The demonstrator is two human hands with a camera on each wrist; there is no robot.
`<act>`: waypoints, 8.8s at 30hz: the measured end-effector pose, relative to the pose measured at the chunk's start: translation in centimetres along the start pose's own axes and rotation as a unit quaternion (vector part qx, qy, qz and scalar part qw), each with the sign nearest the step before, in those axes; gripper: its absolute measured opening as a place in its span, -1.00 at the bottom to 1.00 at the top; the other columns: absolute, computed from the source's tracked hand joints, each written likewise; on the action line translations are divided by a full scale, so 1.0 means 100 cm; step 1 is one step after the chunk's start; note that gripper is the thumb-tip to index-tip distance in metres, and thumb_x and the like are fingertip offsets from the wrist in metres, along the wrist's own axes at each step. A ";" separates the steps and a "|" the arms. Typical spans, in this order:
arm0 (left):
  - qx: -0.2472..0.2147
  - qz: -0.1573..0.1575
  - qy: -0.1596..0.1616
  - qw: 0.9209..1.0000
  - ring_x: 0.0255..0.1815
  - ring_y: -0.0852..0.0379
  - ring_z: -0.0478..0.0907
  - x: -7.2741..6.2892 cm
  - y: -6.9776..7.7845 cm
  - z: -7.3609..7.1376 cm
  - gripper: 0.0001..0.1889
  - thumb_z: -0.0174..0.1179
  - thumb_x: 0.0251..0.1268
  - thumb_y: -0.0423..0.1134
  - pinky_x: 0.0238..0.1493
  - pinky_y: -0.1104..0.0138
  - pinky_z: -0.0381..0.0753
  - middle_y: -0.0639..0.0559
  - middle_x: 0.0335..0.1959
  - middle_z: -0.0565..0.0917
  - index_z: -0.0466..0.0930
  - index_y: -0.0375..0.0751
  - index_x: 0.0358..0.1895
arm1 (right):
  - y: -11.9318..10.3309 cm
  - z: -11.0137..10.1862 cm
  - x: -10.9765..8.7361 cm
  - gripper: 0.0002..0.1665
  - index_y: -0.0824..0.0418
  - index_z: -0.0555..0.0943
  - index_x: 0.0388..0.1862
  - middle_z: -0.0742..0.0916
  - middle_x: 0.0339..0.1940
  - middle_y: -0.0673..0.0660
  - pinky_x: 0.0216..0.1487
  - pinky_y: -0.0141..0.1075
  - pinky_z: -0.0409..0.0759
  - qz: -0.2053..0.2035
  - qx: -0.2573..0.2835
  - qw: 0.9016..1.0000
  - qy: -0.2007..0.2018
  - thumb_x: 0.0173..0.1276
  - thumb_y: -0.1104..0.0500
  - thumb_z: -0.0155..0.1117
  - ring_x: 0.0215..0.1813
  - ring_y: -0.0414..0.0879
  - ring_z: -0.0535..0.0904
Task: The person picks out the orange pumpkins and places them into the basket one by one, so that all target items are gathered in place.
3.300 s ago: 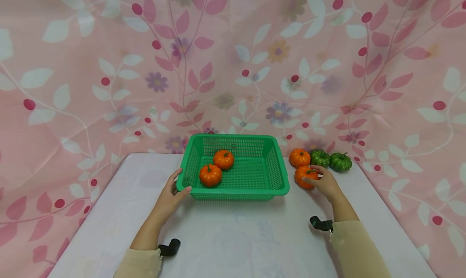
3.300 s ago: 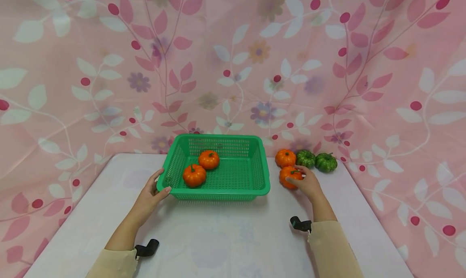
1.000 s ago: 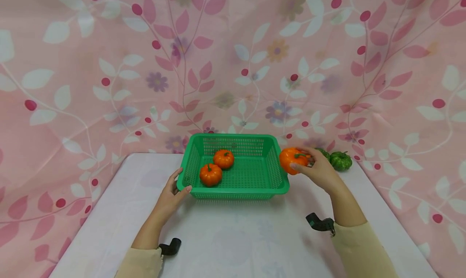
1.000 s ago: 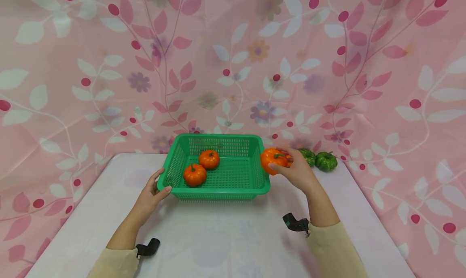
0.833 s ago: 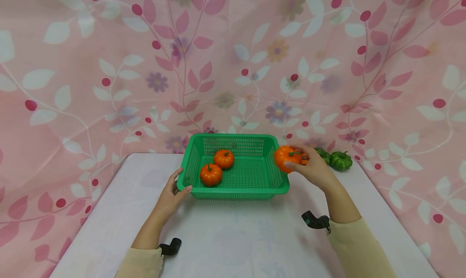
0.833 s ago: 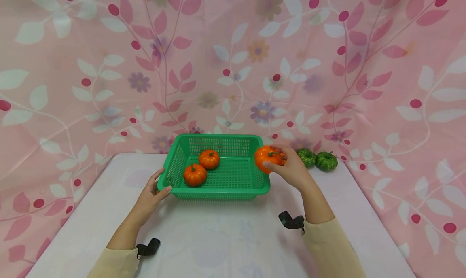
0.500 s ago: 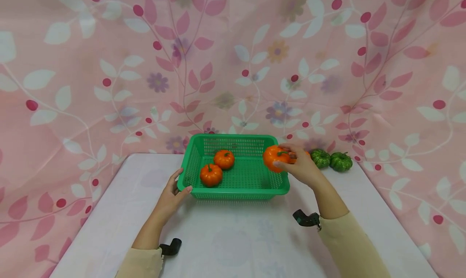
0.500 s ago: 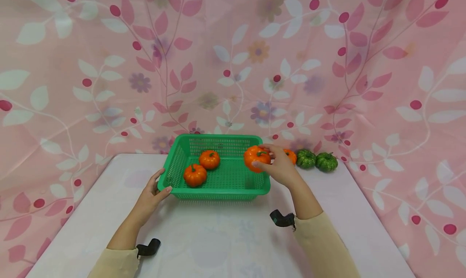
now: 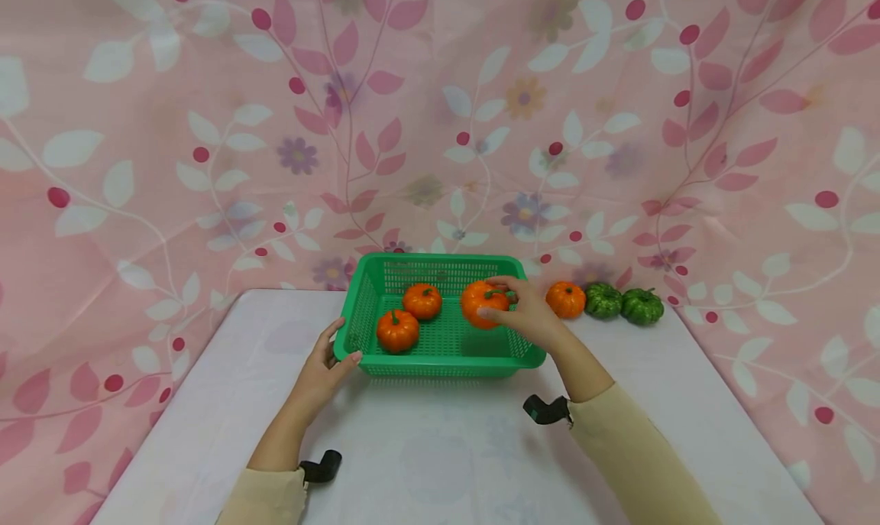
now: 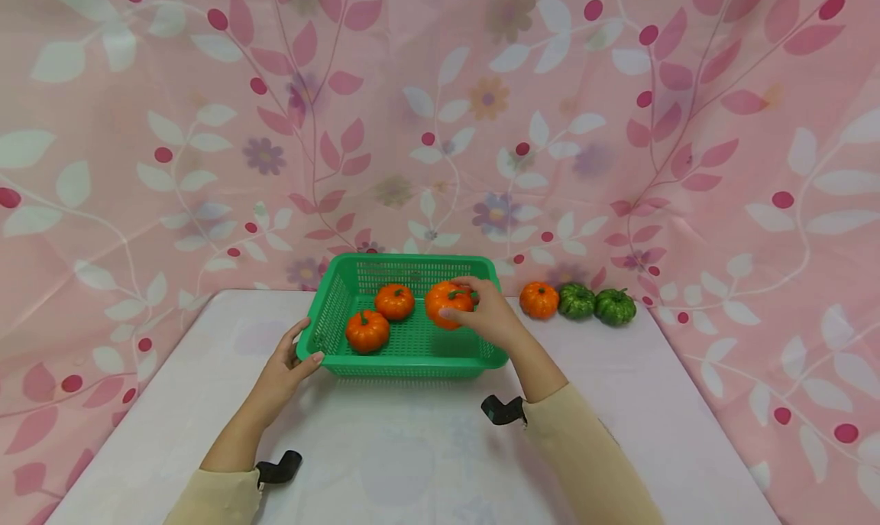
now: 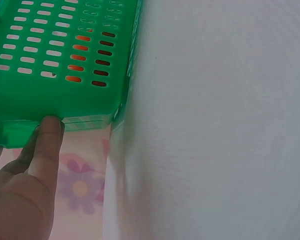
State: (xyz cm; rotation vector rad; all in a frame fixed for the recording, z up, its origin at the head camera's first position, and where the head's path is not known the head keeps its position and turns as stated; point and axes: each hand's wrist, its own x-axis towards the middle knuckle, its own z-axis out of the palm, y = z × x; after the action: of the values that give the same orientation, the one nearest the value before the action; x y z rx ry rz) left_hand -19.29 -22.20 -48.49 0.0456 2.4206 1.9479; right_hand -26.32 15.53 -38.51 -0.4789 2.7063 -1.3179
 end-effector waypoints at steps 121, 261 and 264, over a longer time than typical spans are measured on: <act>0.011 0.006 0.003 1.000 0.40 -0.14 0.35 0.000 -0.001 0.001 -0.18 0.22 0.46 -0.13 0.27 0.17 0.43 -0.29 0.46 0.31 -0.08 0.18 0.62 | 0.010 0.039 0.045 -0.54 0.16 0.58 0.26 0.59 0.30 0.21 0.23 0.04 0.49 -0.020 -0.064 0.996 -0.061 0.44 0.05 0.31 0.29 0.22 0.48; 0.004 0.011 0.008 1.000 0.39 -0.14 0.37 -0.001 0.000 0.001 -0.19 0.22 0.46 -0.16 0.19 0.35 0.47 -0.30 0.45 0.32 -0.07 0.19 0.62 | 0.169 -0.060 0.019 -0.32 0.37 0.31 0.48 0.43 0.37 0.44 0.35 0.15 0.35 0.161 -0.040 0.972 0.164 0.51 0.08 0.17 0.33 0.34 0.36; 0.005 0.010 0.007 1.000 0.39 -0.14 0.37 -0.001 0.000 0.001 -0.19 0.21 0.47 -0.18 0.20 0.35 0.47 -0.29 0.45 0.33 -0.07 0.19 0.62 | 0.167 -0.059 0.019 -0.33 0.41 0.32 0.46 0.47 0.30 0.46 0.31 0.14 0.39 0.156 -0.044 0.972 0.168 0.50 0.10 0.18 0.25 0.32 0.40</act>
State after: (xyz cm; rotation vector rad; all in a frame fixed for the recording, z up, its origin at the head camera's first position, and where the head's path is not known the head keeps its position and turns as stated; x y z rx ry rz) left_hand -19.17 -22.10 -48.55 0.0561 2.4486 1.9514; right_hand -33.42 29.01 -47.82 0.1829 2.9531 -1.2912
